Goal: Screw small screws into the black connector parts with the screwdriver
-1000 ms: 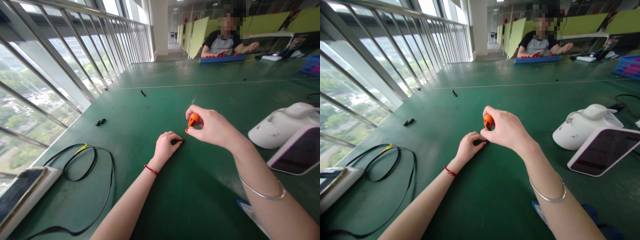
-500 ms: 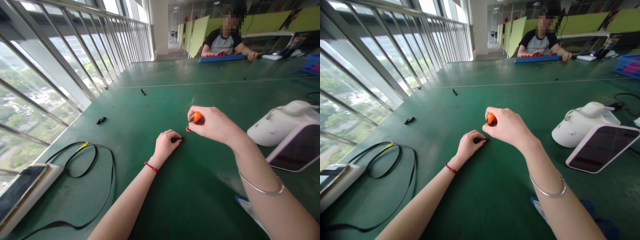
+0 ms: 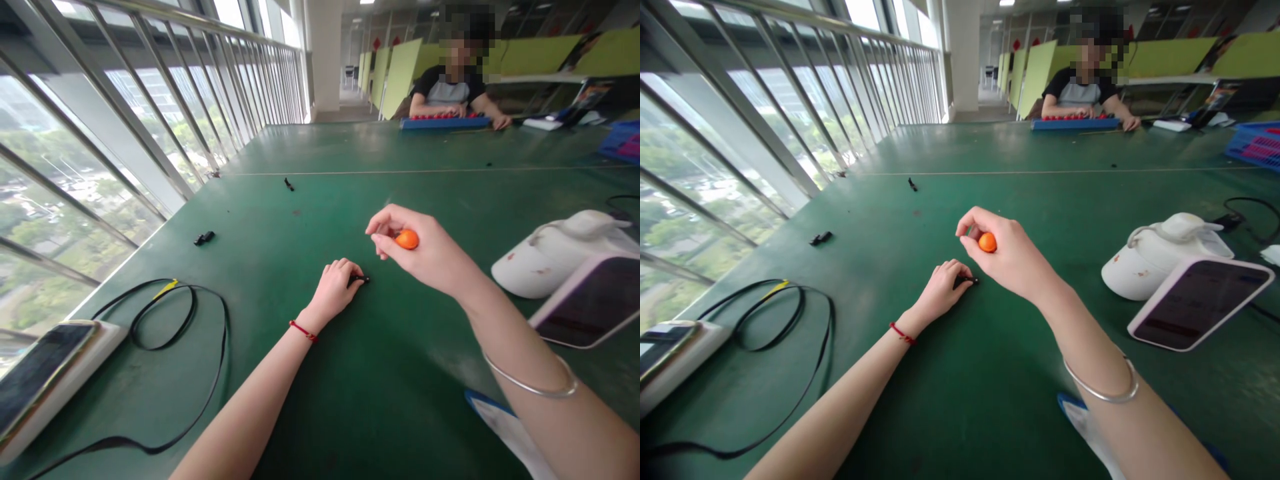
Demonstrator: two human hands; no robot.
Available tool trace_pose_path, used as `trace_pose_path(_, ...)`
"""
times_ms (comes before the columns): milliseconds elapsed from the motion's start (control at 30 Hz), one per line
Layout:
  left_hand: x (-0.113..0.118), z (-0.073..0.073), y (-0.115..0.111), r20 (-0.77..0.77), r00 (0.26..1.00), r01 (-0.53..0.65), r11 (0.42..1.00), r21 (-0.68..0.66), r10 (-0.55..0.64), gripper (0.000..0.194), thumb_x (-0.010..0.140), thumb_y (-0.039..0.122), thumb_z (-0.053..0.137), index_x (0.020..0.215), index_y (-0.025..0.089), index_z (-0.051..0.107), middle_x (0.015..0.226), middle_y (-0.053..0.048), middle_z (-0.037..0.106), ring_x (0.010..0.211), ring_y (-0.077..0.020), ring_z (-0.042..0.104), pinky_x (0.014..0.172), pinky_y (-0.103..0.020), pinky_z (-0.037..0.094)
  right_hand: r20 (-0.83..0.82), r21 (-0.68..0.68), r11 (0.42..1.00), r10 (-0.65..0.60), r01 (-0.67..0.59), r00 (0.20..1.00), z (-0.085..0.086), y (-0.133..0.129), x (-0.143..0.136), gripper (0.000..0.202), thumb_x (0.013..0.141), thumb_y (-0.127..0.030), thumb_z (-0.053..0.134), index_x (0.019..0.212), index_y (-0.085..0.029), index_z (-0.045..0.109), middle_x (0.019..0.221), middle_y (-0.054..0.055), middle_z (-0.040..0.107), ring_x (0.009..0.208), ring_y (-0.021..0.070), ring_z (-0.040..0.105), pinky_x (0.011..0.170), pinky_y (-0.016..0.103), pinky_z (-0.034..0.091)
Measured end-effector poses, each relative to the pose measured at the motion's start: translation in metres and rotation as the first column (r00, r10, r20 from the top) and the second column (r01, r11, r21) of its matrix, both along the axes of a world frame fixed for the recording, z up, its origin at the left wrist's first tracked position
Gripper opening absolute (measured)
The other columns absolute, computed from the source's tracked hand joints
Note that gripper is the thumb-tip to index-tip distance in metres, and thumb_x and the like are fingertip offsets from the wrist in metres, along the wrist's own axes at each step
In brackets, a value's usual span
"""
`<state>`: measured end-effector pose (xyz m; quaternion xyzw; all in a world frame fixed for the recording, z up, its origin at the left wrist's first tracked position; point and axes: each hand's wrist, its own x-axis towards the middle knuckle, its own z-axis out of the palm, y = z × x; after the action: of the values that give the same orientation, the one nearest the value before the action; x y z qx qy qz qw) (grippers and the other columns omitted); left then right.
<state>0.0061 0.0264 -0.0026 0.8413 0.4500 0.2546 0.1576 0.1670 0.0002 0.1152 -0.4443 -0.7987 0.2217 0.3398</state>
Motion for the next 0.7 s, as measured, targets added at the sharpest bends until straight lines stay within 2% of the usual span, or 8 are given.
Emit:
trace_pose_path(67,0.000,-0.001,0.000,0.003,1.000,-0.002,1.000,0.011,0.002,0.005,0.084,0.022,0.055,0.088,0.018,0.054,0.092,-0.003,0.060,0.090,-0.0192,0.055,0.078,-0.033,0.041,0.251,0.150,0.986,-0.109,0.072,0.962,-0.024,-0.003,0.004,0.010,0.085,-0.022,0.049,0.092,-0.022,0.057,0.081,0.001,0.062,0.069,0.0139,0.056,0.065,0.026,0.041)
trace_pose_path(100,0.000,-0.002,0.000,0.004,1.000,-0.003,1.000,0.014,0.003,0.005,0.085,0.022,0.055,0.088,0.018,0.054,0.092,-0.003,0.060,0.089,-0.0192,0.055,0.078,-0.033,0.041,0.386,0.222,0.972,-0.158,0.075,0.909,-0.040,-0.003,0.006,0.011,0.085,-0.023,0.051,0.093,-0.023,0.058,0.085,0.001,0.063,0.067,0.0145,0.054,0.064,0.027,0.040)
trace_pose_path(200,0.000,-0.002,-0.001,-0.002,1.000,0.018,0.999,0.026,-0.018,0.004,0.084,0.021,0.055,0.087,0.018,0.053,0.092,-0.003,0.061,0.089,-0.0193,0.055,0.077,-0.033,0.041,0.429,0.268,0.958,-0.217,0.105,0.877,-0.086,-0.003,0.010,0.006,0.082,-0.018,0.057,0.086,-0.020,0.061,0.083,0.004,0.063,0.067,0.0172,0.054,0.066,0.030,0.038)
trace_pose_path(300,0.001,0.000,-0.002,-0.002,0.999,0.044,0.998,0.043,-0.044,0.003,0.085,0.021,0.055,0.086,0.018,0.053,0.092,-0.004,0.061,0.089,-0.0193,0.055,0.077,-0.033,0.042,0.410,0.306,0.944,-0.249,0.125,0.877,-0.112,-0.001,0.011,0.008,0.084,-0.018,0.054,0.084,-0.019,0.062,0.082,0.004,0.063,0.071,0.0183,0.053,0.070,0.031,0.037)
trace_pose_path(433,0.002,0.001,-0.003,0.032,0.997,0.065,0.997,0.038,-0.067,0.005,0.086,0.022,0.054,0.088,0.017,0.053,0.091,-0.004,0.060,0.087,-0.0187,0.055,0.076,-0.032,0.044,0.380,0.323,0.939,-0.246,0.122,0.892,-0.118,0.001,0.013,0.009,0.084,-0.021,0.057,0.090,-0.019,0.063,0.084,0.005,0.063,0.075,0.0191,0.055,0.071,0.031,0.037)
trace_pose_path(700,0.002,0.004,-0.004,0.086,0.991,0.096,0.994,0.054,-0.101,0.010,0.083,0.016,0.056,0.092,0.017,0.053,0.089,-0.004,0.060,0.085,-0.0177,0.056,0.077,-0.031,0.047,0.268,0.337,0.931,-0.238,0.140,0.933,-0.123,0.001,0.017,0.004,0.081,-0.016,0.059,0.079,-0.019,0.061,0.078,0.001,0.065,0.074,0.0166,0.059,0.069,0.030,0.038)
